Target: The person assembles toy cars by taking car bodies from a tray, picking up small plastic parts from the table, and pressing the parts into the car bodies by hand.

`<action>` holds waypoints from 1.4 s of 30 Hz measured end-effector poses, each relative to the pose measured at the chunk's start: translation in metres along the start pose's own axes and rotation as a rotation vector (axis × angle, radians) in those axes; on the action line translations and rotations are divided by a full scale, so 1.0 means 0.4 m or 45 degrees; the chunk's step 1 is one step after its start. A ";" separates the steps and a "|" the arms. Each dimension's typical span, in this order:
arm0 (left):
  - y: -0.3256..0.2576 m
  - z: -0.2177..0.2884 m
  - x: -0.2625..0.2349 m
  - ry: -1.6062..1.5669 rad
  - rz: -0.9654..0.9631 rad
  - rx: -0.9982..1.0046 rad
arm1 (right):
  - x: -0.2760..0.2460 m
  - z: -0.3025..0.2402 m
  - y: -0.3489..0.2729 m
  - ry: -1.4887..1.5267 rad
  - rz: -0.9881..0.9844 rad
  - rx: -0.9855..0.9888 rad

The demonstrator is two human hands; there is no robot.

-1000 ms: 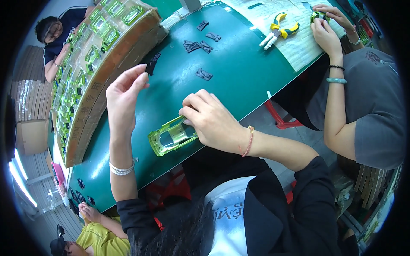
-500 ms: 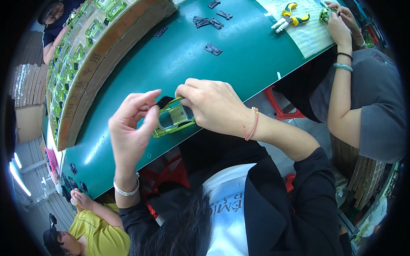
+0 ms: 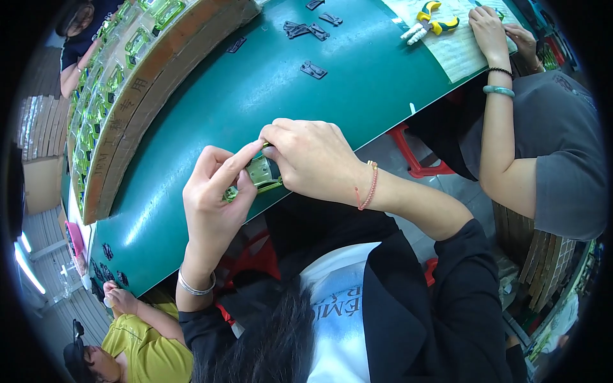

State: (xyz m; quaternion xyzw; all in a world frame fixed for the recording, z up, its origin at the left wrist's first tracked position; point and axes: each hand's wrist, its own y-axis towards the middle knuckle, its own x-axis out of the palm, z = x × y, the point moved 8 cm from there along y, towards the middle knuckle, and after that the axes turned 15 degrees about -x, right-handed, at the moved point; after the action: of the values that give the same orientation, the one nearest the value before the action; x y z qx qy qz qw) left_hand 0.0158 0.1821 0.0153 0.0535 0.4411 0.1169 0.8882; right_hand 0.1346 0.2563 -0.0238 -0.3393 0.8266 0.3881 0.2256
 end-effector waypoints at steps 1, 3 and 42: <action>-0.003 -0.004 -0.001 0.028 -0.003 0.021 | 0.003 0.001 0.001 -0.003 -0.027 0.021; -0.003 0.007 -0.003 0.056 -0.007 0.042 | 0.009 0.002 0.000 -0.005 -0.054 0.043; -0.079 -0.064 -0.068 -0.321 0.070 -0.457 | 0.048 -0.019 -0.028 0.781 -0.220 0.261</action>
State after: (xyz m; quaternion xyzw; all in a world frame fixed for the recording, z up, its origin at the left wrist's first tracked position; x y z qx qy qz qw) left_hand -0.0154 0.1445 0.0145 -0.0793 0.2971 0.2100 0.9281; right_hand 0.1291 0.2375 -0.0368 -0.4847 0.8589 0.1623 0.0314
